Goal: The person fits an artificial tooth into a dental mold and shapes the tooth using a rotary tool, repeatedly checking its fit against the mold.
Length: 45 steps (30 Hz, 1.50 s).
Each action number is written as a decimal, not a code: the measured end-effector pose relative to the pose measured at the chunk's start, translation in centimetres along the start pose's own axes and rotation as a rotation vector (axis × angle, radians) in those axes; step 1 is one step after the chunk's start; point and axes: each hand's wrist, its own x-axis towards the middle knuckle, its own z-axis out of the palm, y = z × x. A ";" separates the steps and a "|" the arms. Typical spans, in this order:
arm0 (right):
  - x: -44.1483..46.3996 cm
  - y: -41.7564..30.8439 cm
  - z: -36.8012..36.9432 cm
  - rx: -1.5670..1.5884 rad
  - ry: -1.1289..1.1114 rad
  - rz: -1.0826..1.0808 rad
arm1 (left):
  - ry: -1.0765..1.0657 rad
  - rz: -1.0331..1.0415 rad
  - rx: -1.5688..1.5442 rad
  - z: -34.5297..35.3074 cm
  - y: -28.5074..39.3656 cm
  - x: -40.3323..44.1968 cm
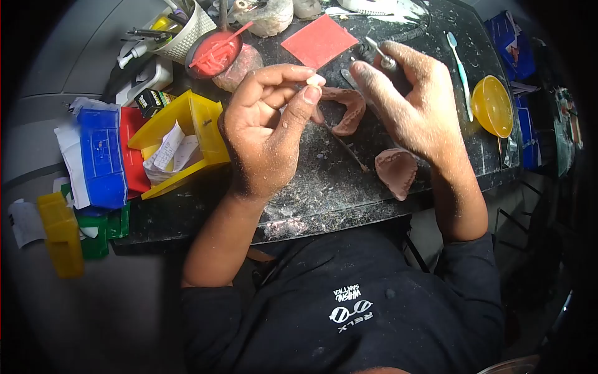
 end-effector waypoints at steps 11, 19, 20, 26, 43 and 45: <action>3.4 4.3 -0.7 -0.702 0.159 0.108 | -0.087 -0.025 -0.364 -0.5 -0.5 0.1; 3.2 5.3 -0.4 -0.842 0.109 0.074 | -0.113 -0.010 -0.358 -0.5 -0.5 0.3; 3.1 5.2 -0.6 -0.834 0.097 0.068 | -0.117 -0.028 -0.338 -0.5 -0.4 0.3; 2.7 5.4 -0.8 -0.859 0.045 0.046 | -0.111 -0.115 -0.281 -0.5 -0.3 0.4; 0.2 1.5 1.8 -0.156 0.032 -0.622 | -0.019 -0.280 -0.552 -0.3 -1.7 0.3; 0.2 1.6 1.5 -0.195 0.002 -0.636 | 0.022 -0.321 -0.526 -0.4 -2.1 0.4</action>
